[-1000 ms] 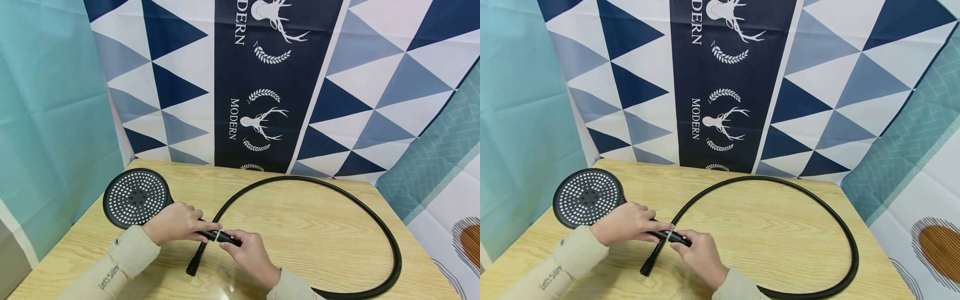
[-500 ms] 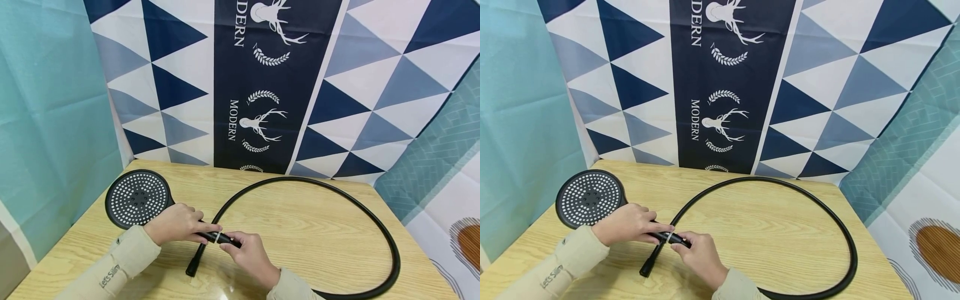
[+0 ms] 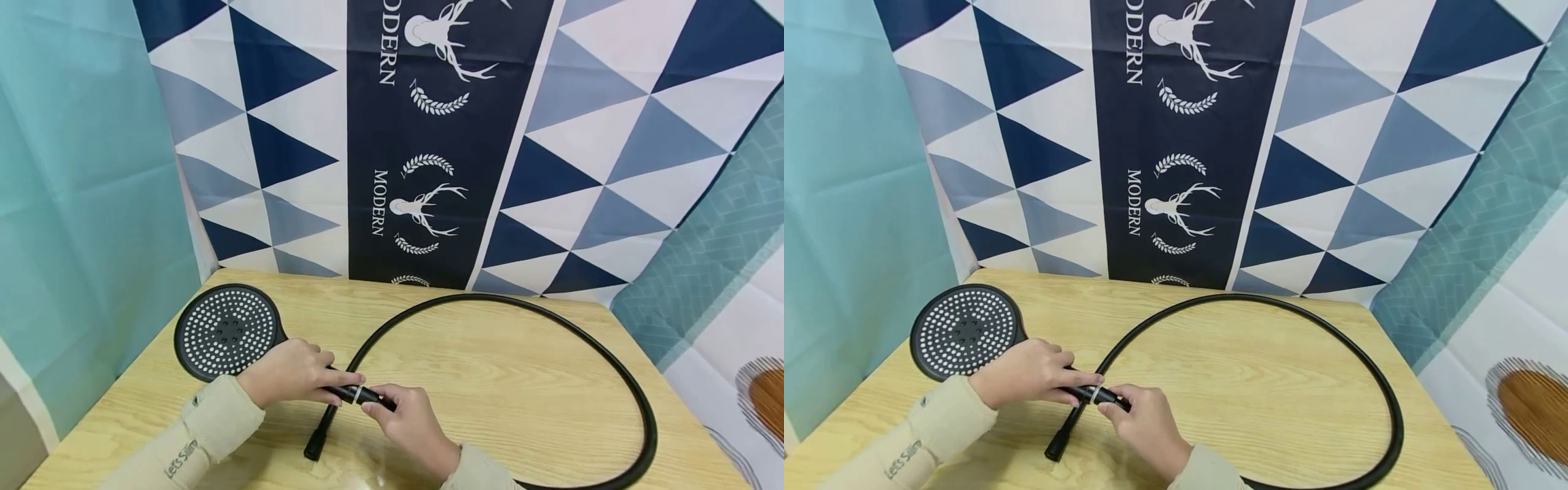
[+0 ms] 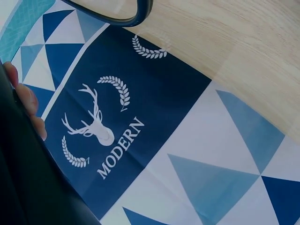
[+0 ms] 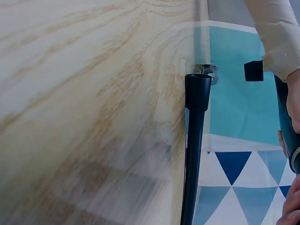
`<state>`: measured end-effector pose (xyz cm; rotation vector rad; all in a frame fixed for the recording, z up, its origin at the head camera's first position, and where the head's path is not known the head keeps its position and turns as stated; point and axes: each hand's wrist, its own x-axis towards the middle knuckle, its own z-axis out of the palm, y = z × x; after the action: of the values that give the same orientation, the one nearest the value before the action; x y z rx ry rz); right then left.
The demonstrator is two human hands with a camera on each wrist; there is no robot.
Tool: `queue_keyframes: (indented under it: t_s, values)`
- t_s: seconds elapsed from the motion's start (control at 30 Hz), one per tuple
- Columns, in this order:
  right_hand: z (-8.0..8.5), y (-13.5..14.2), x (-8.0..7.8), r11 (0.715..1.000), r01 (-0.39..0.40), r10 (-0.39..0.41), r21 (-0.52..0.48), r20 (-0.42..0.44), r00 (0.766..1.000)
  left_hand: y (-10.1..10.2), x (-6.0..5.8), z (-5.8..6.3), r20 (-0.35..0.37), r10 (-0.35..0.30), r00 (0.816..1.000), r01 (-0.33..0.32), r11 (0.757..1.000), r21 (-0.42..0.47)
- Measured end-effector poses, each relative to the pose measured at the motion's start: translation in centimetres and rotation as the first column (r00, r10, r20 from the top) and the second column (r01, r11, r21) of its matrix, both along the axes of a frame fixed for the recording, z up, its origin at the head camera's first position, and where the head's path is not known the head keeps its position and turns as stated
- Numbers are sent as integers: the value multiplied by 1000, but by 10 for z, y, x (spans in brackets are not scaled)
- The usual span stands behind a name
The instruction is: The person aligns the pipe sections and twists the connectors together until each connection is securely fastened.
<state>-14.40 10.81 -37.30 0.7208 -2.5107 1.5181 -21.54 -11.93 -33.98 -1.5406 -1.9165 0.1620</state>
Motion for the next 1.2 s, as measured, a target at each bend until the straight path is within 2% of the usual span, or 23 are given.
queue_keyframes:
  t_s: [0.2,0.47,0.57,0.63,0.67,0.73,0.83,0.87,0.9,1.0,1.2]
  values:
    - [-3,2,0,999,-30,30,18,6,1000,1,3,-1,-23,4,1000,-4,1000,-1]
    - [-2,2,0,999,-26,26,24,7,1000,1,3,0,-21,1,1000,-2,1000,-3]
    - [-4,1,1,1000,17,-17,-9,-47,999,2,2,0,-21,10,1000,-10,1000,-4]
    - [-9,-1,1,998,56,-59,-28,-139,988,2,1,0,-18,16,1000,-16,1000,0]
    - [-11,-1,0,997,76,-81,-34,-203,976,2,1,0,-18,19,1000,-19,1000,4]
    - [-16,-2,-1,994,103,-111,-41,-357,927,2,1,0,-21,22,1000,-22,1000,11]
    - [-20,-2,-4,995,99,-100,-31,-564,820,2,1,-1,-28,19,999,-19,1000,21]
    - [-22,-1,-5,996,86,-85,-27,-611,787,2,1,-2,-32,18,999,-18,1000,21]
    - [-22,-1,-6,998,66,-66,-24,-641,765,2,1,-2,-34,17,999,-16,1000,21]
    - [-25,0,-8,1000,21,-23,-11,-694,719,1,1,-2,-33,17,999,-16,1000,22]
    - [-27,0,-13,999,26,-42,-33,-765,643,3,0,1,-49,27,998,-26,999,28]
